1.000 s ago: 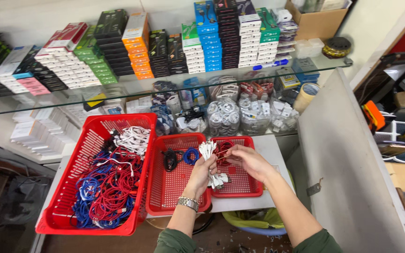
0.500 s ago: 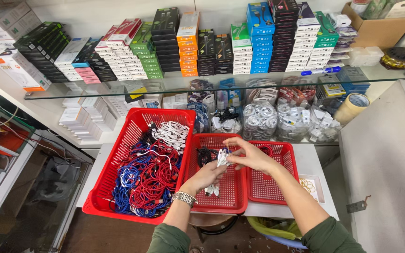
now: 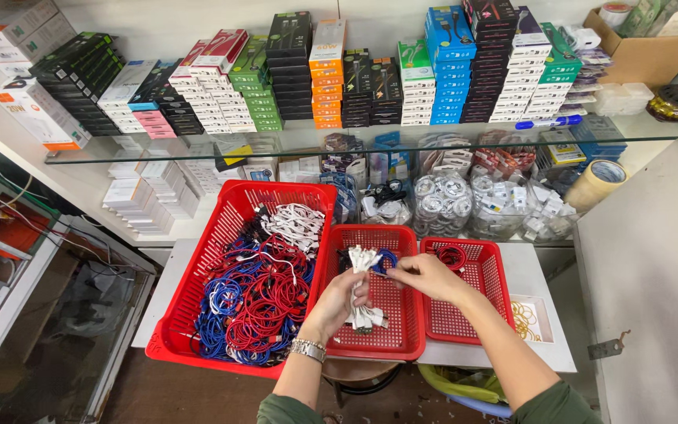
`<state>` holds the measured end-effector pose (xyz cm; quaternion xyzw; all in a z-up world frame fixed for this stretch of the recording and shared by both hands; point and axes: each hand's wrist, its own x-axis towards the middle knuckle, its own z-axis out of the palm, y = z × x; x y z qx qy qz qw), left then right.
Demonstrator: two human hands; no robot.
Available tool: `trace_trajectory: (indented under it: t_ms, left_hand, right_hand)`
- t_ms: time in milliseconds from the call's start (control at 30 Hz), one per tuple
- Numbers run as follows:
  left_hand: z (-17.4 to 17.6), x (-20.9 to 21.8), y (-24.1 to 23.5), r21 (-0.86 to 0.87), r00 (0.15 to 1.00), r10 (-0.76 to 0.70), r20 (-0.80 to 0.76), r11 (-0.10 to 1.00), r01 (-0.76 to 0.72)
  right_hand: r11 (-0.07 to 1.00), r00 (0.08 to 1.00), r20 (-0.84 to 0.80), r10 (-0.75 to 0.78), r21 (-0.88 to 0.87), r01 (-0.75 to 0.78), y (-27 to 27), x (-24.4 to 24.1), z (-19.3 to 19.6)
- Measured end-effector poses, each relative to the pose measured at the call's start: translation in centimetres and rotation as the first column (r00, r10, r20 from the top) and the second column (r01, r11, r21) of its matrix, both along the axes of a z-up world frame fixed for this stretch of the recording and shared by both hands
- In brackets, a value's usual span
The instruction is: The person sorts tangled white USB cables from a large red basket into a smaller red basket. They repeatedly pick up bundles of white cables, separate them, and place them into the smaller basket while other colored cables remain in the larger basket.
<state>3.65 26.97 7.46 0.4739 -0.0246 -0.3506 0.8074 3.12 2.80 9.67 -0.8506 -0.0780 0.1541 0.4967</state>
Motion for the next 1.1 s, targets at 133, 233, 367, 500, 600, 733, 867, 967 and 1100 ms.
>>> trace_trajectory:
  t_ms: [133,233,367,500,600,733,867,967,1100]
  left_hand:
    - [0.0,-0.6,-0.8,-0.125,0.984,0.163,-0.079,0.977,-0.171]
    - [0.5,-1.2,-1.7,-0.126,0.973,0.227,-0.045,0.965,-0.231]
    - [1.3,-2.1,-2.7,-0.116,0.975,0.217,0.040,0.970,-0.212]
    - [2.0,-2.3,-3.1,0.035,0.970,0.087,0.227,0.995,-0.098]
    - [2.4,-1.6,-3.0,0.199,0.937,-0.089,0.337,0.980,0.022]
    - [2.1,-0.7,-2.5,0.598,0.835,-0.372,0.404,0.798,0.066]
    - [1.0,-0.1,-3.2,0.591,0.491,-0.469,0.734,0.797,-0.123]
    - [0.5,0.3,-3.6,0.700,0.856,-0.415,0.309,0.708,0.090]
    - [-0.5,0.1,-3.4,0.500,0.909,-0.316,0.273,0.854,0.146]
  right_hand:
    - [0.678,0.954,-0.157,-0.255,0.674,0.292,0.2,-1.5,-3.1]
    - [0.009,0.834,-0.503,-0.225,0.855,0.518,0.5,-2.3,-4.3]
    - [-0.352,0.932,-0.322,0.164,0.864,0.361,0.3,-2.8,-4.3]
    - [-0.005,0.900,-0.432,0.055,0.901,0.433,0.9,-3.0,-2.7]
    - [0.255,0.933,-0.361,-0.003,0.901,0.350,0.6,-3.4,-0.4]
    - [0.637,0.954,-0.293,-0.063,0.724,0.265,0.0,-3.6,2.1]
    - [0.921,0.981,-0.183,-0.064,0.369,0.129,0.7,-3.0,2.6]
    - [0.965,0.997,0.025,-0.078,0.252,0.069,0.9,-2.2,2.8]
    - [0.993,0.961,0.270,0.059,0.084,-0.084,0.6,-1.2,2.6]
